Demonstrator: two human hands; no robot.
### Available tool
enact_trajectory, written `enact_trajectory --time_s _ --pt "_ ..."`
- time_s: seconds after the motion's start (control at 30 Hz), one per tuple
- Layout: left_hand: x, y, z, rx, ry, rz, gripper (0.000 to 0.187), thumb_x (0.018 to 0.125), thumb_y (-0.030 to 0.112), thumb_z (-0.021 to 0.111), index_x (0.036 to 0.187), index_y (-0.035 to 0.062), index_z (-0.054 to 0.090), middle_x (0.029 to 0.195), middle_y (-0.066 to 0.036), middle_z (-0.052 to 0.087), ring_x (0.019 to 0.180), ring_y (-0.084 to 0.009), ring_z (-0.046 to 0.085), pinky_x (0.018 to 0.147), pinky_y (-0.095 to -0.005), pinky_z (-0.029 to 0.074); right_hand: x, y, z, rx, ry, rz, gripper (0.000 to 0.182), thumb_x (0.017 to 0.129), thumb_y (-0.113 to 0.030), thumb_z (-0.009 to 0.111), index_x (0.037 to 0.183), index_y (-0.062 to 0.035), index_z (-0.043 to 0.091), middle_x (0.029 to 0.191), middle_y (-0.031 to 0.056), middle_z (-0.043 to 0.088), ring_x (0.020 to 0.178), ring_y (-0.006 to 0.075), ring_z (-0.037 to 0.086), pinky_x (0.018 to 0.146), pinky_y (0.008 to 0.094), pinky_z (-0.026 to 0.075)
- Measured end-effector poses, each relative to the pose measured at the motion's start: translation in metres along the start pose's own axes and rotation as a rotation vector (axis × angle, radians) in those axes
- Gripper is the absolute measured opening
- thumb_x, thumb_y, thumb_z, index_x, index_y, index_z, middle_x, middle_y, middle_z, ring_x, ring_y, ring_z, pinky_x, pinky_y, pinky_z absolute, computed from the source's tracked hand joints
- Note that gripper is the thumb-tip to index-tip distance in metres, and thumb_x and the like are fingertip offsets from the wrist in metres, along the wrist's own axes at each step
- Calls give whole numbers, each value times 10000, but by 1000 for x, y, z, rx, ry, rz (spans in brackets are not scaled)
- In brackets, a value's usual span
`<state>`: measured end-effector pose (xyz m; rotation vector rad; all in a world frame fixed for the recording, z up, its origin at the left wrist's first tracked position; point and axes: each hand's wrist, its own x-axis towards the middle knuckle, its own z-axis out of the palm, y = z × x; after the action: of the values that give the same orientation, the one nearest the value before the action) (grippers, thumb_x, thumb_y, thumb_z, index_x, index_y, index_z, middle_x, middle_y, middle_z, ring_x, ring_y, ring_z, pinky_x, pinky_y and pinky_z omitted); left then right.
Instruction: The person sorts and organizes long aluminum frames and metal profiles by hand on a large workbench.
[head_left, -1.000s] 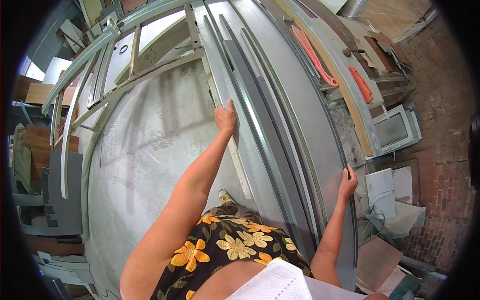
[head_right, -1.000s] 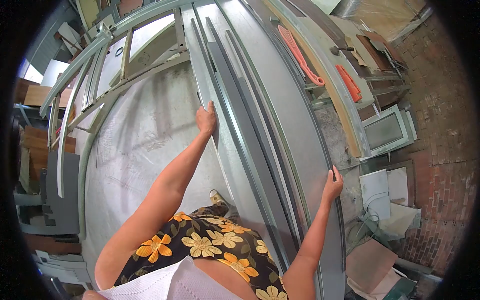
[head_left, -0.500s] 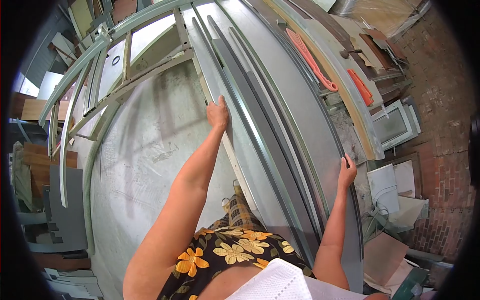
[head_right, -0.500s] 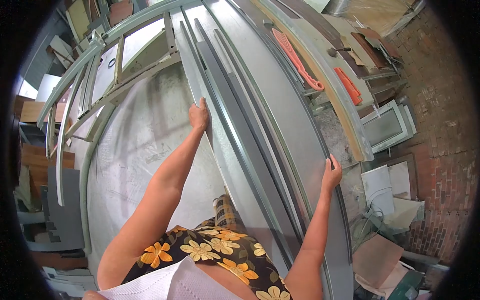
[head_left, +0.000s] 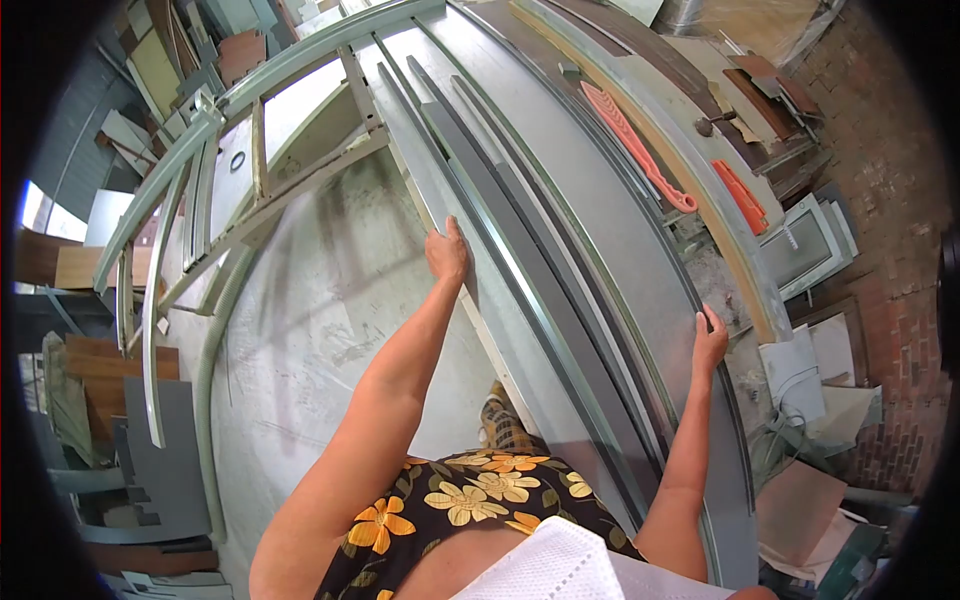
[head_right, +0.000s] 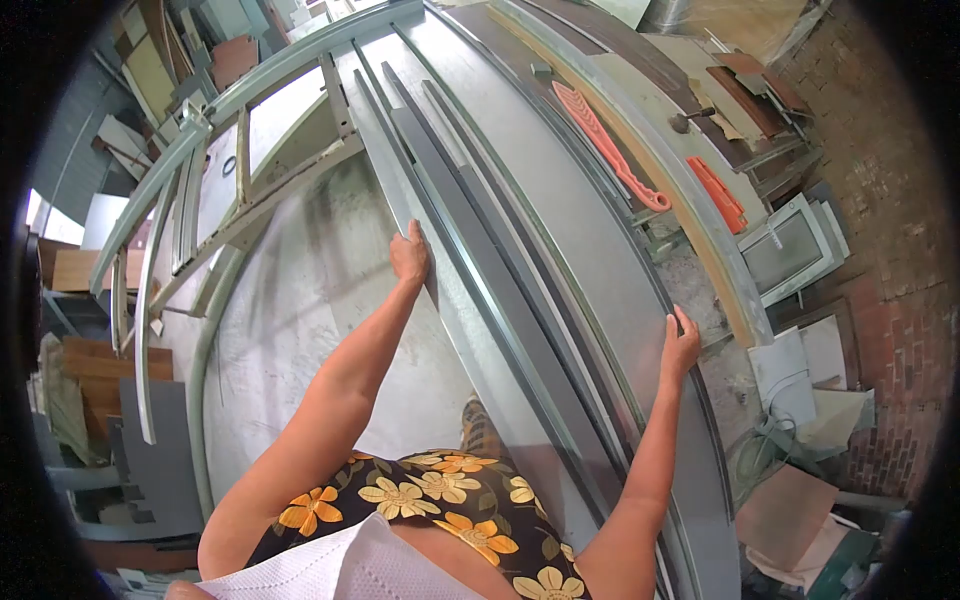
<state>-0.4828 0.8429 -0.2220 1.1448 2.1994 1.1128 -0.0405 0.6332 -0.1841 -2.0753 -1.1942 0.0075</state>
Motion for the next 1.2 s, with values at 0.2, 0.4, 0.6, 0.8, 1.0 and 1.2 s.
enact_trajectory --time_s 0.2,0.4,0.6,0.8,1.0,1.2 --pt "26 -3 11 0 33 33 604 869 510 490 929 -78 614 929 -295 614 896 -437 594 786 -495 453 14 -23 20 -66 -8 13 259 860 -224 605 1077 -99 671 1022 119 635 945 301 596 815 382 468" --pt "50 -1 16 14 32 18 596 865 512 492 924 -67 620 923 -283 625 894 -431 602 782 -491 459 29 -40 37 -45 -9 13 251 854 -214 611 1072 -108 676 1026 116 640 955 300 598 819 385 471" --pt "78 -4 20 -13 24 40 616 863 524 488 933 -74 621 932 -285 626 907 -433 601 789 -487 461 40 -61 54 -56 -11 43 244 852 -217 611 1070 -129 680 1019 112 643 948 296 600 805 388 477" --pt "106 0 23 41 -24 29 647 873 543 462 972 -80 609 955 -292 624 945 -430 594 829 -460 448 52 -70 76 -73 -2 20 245 849 -246 615 1073 -171 679 1029 94 635 949 296 594 804 407 470" --pt "125 5 24 30 12 45 637 861 532 474 943 -83 620 932 -289 626 914 -432 599 807 -480 456 62 -87 92 -158 9 29 247 851 -267 620 1083 -204 676 1044 47 590 983 259 560 812 428 454" --pt "144 7 26 34 10 22 654 854 555 467 951 -73 621 953 -285 622 930 -428 596 810 -482 454 68 -101 108 -163 33 17 249 845 -259 629 1083 -202 677 997 44 565 962 255 547 810 417 446"
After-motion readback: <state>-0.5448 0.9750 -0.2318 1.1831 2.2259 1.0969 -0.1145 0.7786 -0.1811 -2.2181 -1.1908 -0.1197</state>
